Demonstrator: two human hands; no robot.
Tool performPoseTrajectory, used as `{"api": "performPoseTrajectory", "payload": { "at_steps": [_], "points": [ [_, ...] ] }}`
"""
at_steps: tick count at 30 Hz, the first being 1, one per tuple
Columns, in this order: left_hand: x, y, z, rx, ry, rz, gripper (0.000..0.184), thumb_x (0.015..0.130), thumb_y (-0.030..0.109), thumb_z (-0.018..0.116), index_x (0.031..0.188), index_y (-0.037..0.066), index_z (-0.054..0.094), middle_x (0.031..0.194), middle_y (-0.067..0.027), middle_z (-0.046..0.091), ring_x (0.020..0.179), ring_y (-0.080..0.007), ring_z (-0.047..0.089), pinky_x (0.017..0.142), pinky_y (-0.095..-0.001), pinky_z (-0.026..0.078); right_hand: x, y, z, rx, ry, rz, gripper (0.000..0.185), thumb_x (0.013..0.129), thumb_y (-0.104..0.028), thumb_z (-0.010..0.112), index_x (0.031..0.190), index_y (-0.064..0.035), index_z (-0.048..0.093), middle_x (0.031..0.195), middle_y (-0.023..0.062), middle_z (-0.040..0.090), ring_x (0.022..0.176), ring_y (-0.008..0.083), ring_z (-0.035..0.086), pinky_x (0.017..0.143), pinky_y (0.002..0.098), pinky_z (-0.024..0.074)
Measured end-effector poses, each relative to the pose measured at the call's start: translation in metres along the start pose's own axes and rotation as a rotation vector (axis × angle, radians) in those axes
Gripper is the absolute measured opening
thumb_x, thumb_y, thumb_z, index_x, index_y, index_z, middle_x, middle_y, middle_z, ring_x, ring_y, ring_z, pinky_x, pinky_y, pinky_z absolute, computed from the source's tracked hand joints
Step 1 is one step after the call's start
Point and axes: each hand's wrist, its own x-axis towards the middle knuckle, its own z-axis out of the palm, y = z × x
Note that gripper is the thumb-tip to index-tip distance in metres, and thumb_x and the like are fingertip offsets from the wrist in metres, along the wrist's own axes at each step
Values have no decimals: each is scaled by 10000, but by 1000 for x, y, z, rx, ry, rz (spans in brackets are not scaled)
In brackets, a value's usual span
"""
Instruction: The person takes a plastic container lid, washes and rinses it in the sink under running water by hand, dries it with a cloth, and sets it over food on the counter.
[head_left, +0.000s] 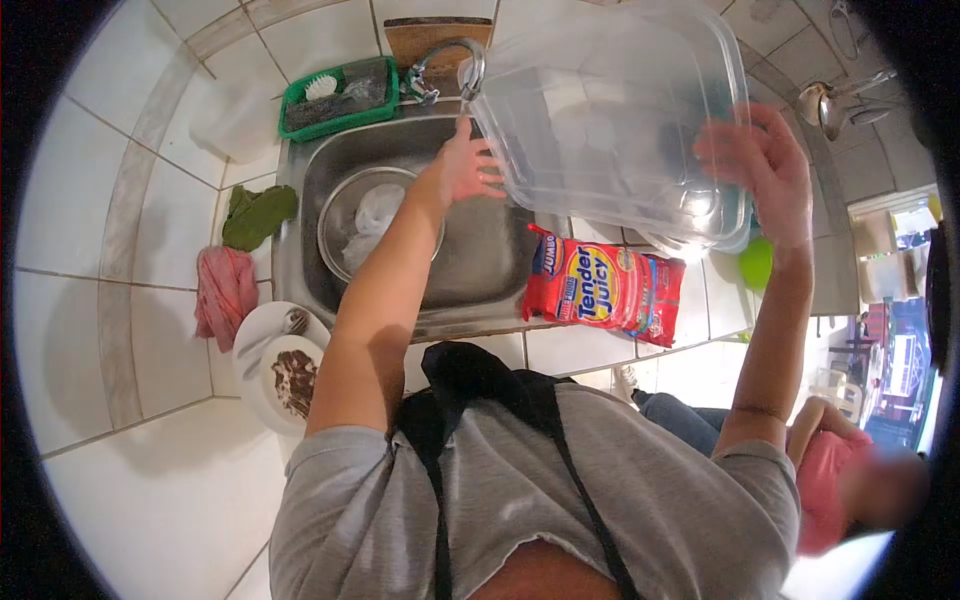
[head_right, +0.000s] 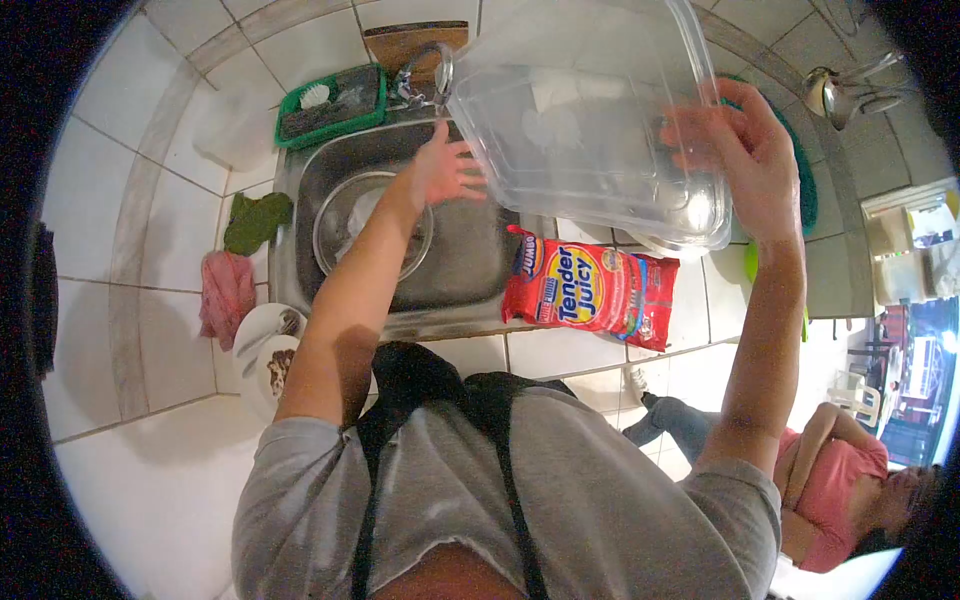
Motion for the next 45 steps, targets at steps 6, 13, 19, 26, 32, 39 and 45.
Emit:
{"api": "performPoseTrajectory", "payload": {
  "at_steps": [6,13,19,26,32,39,45],
  "points": [
    [1,-5,-3,-152,-42,4,977,849,751,200,1396,-56,239,1397,-351,271,1303,-548,222,1048,-618,247,-23,44,-26,95,-78,61,251,911,-89,566,1129,8,488,1036,177,658,961,228,650,863,340,520],
    [-8,-11,-7,-322,-197,-24,1043,842,751,261,1363,-151,209,1443,-366,108,1293,-553,225,1070,-541,284,-79,41,-52,3,-98,158,289,854,-51,626,1104,8,493,1034,180,659,983,238,641,908,358,492],
    [-22,-13,-8,-324,-461,166,760,945,554,337,1346,-91,324,1362,-310,384,1258,-455,384,1066,-548,291,-106,18,-57,-27,-49,87,323,814,17,628,1127,23,547,1028,126,649,981,185,627,854,303,489],
    [-101,-6,-94,171,-278,378,527,893,162,508,1384,28,372,1331,-182,491,1215,-283,489,1066,-392,337,-48,13,1,-545,-199,-330,106,720,6,641,814,-42,642,1166,119,560,1159,293,512,1008,406,363],
    [-142,-11,-113,97,-30,311,563,881,100,536,1402,95,325,1260,-184,535,1150,-267,539,960,-400,445,35,122,49,-377,-424,-416,94,741,39,587,796,-25,630,1138,115,529,1035,263,554,844,323,474],
    [-178,-40,-96,116,341,517,474,934,176,534,1362,154,329,1068,-174,608,891,-274,652,761,-384,541,90,195,150,-843,-485,-328,436,903,-372,469,1224,-87,545,1397,138,394,1279,309,372,1069,456,258],
    [-174,-59,-88,2,433,620,438,945,211,533,1335,147,345,986,-159,624,834,-259,663,706,-359,548,62,93,313,-802,-399,-149,764,897,-607,355,1468,-115,230,1541,115,163,1429,286,110,1137,500,68]
  ]
}}
